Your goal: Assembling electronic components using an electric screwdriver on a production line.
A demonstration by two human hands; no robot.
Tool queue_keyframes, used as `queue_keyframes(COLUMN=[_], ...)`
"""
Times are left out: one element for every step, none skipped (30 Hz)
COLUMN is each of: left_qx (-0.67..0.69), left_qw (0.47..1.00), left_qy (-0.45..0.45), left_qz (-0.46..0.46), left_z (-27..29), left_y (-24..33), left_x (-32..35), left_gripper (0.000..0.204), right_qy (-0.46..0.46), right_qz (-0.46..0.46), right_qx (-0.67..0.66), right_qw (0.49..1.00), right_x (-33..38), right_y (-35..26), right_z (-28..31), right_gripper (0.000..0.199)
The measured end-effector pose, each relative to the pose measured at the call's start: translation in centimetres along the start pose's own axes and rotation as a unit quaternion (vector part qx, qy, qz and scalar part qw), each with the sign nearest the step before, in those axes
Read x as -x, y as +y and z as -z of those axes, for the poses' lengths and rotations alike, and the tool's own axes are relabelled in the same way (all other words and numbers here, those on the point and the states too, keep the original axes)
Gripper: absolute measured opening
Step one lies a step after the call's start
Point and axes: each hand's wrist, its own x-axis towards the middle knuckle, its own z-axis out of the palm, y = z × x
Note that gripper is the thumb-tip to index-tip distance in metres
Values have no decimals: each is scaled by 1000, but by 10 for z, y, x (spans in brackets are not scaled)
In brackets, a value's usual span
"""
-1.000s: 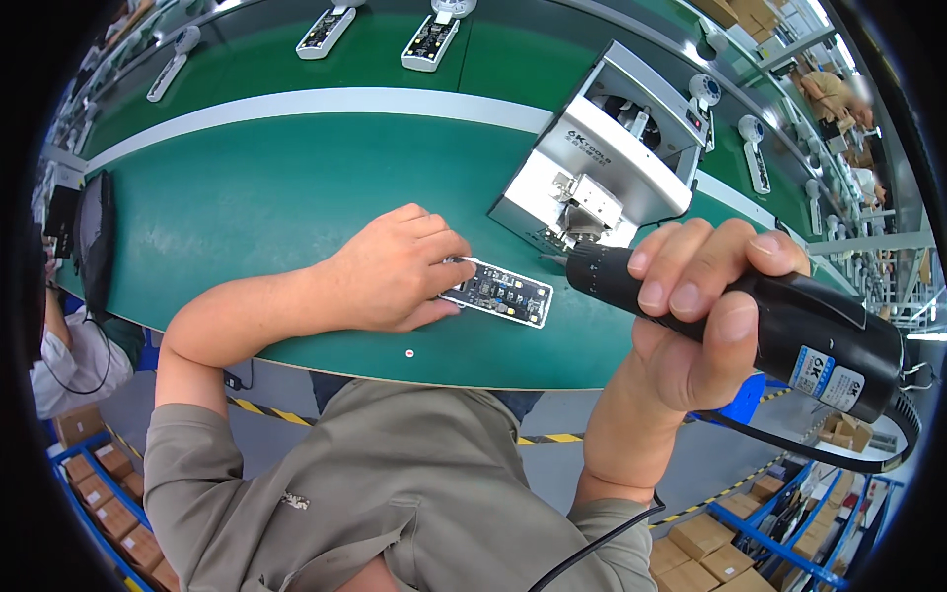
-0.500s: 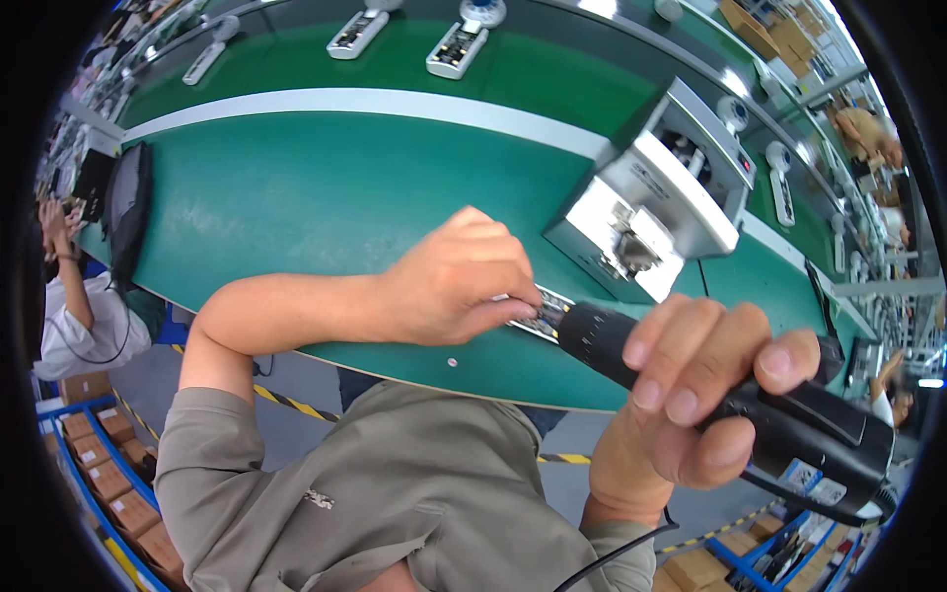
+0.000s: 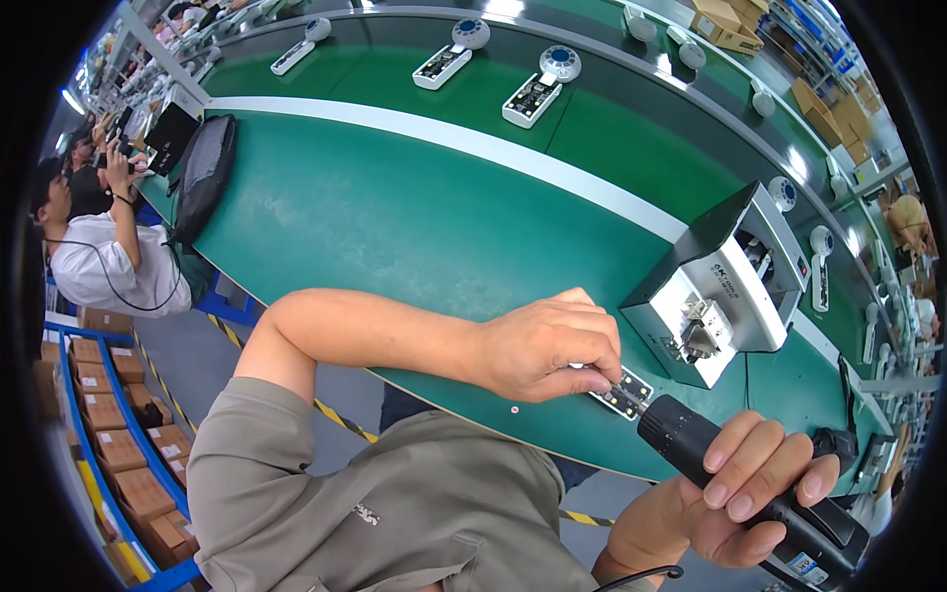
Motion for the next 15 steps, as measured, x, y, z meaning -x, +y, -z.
queue_keyframes(left_qx=[6,14,23,16,10,27,-26,-79,-117,-155,-143,-218,-293,-288,-300], left_qw=[1000,1000,1000,1000,1000,999,999,996,992,987,989,968,931,932,925], left_qy=[1,2,2,6,9,6,-8,-21,-27,-33,-31,-127,-219,-220,-234], left_qz=[-4,-8,-12,-19,-26,-28,-26,-25,-22,-18,-20,-8,3,2,9], left_z=[-1,-4,-6,-6,-4,-3,1,6,8,9,14,19,19,18,16], left_y=[-1,-2,-3,-3,-5,-2,0,3,3,3,2,0,-2,-4,-5], left_x=[0,0,0,1,3,0,-2,-4,-5,-4,-2,-1,-1,0,1], left_gripper=[7,7,7,8,10,10,16,22,28,34,34,36,39,39,39], right_qy=[1,3,5,0,-5,2,-10,-22,-19,-16,-14,0,14,16,18], right_qz=[3,5,8,7,6,3,6,8,5,3,-3,-15,-28,-30,-41], right_qx=[-2,-3,-2,-2,-2,14,7,0,6,12,23,34,43,47,53], right_qw=[1000,1000,1000,1000,1000,1000,1000,1000,1000,1000,1000,999,999,998,998], right_x=[0,1,2,2,1,2,1,0,-2,-2,-2,-1,1,3,6], right_y=[0,-1,-2,-2,0,-1,1,5,9,14,20,25,28,32,35], right_z=[0,0,0,0,-2,-2,-2,-2,-2,-2,-1,-1,0,0,0], right_gripper=[33,33,33,33,33,33,33,33,33,34,34,34,34,34,34])
